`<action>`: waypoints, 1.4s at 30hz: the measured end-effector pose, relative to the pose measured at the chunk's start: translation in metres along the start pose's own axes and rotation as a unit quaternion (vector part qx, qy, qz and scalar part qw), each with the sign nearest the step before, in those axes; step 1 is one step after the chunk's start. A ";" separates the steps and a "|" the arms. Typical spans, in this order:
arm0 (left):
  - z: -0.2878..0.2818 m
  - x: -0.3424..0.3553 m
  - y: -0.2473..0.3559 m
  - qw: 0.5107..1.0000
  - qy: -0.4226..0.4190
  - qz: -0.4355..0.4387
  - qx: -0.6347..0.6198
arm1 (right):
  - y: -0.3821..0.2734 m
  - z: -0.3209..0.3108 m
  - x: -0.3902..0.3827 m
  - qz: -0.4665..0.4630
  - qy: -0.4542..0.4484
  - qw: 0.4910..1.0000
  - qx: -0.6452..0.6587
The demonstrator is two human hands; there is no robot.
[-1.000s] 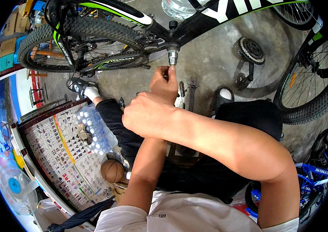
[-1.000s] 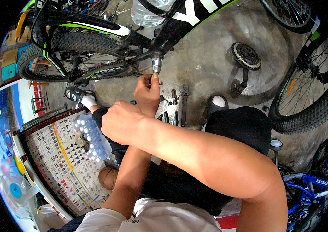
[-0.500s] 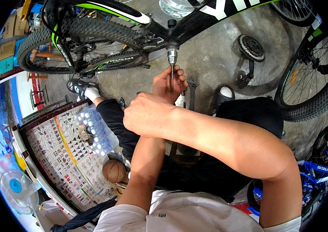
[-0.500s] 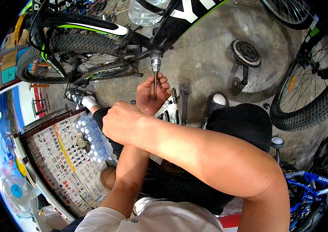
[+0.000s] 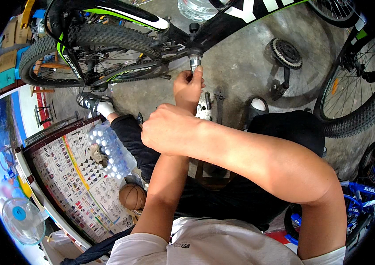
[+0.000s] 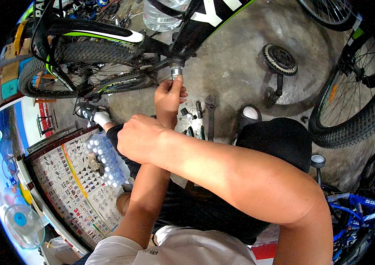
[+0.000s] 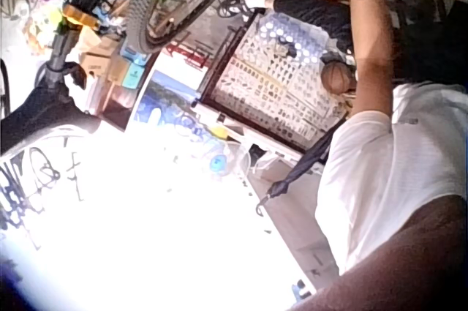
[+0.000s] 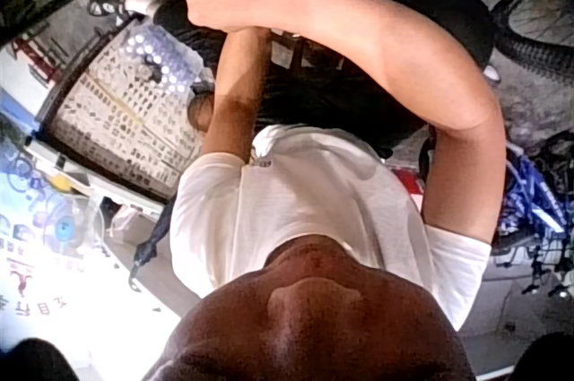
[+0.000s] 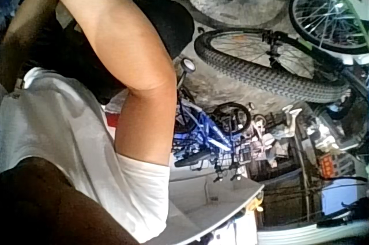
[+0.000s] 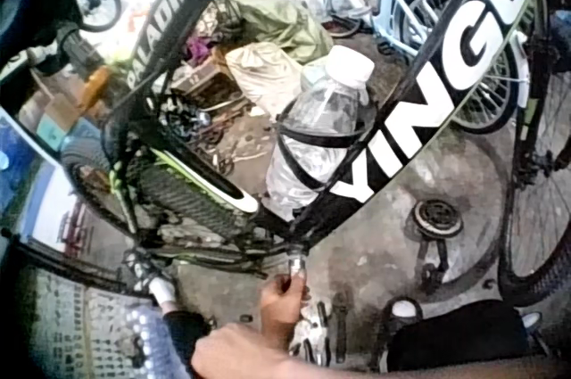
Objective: The person uses a variety of tools to work on the bottom bracket area of a bicycle, including using pliers, a hammer with a punch, and a wrench to loosen and remove parts.
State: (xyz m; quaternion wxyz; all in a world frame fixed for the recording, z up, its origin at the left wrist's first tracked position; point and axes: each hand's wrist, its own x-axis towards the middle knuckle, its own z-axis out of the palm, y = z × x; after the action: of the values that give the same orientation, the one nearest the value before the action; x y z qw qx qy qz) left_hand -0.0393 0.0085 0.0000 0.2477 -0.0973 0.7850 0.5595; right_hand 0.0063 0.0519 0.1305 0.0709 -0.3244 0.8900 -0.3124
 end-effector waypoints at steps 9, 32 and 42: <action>-0.001 -0.023 -0.020 0.972 0.131 0.122 0.154 | -0.002 0.003 -0.002 0.004 0.002 1.000 -0.030; 0.019 -0.049 -0.014 0.946 0.187 0.076 0.253 | 0.011 -0.022 -0.015 0.070 -0.107 0.991 0.046; 0.018 -0.045 -0.014 0.987 0.149 0.029 0.062 | 0.261 -0.010 -0.085 0.424 -0.024 0.905 0.020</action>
State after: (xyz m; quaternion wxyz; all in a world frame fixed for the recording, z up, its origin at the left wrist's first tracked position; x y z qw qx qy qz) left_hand 0.0105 0.0148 0.0058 0.1174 -0.1409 0.8486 0.4963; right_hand -0.0700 0.2646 -0.0253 0.2246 0.0780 0.9352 -0.2624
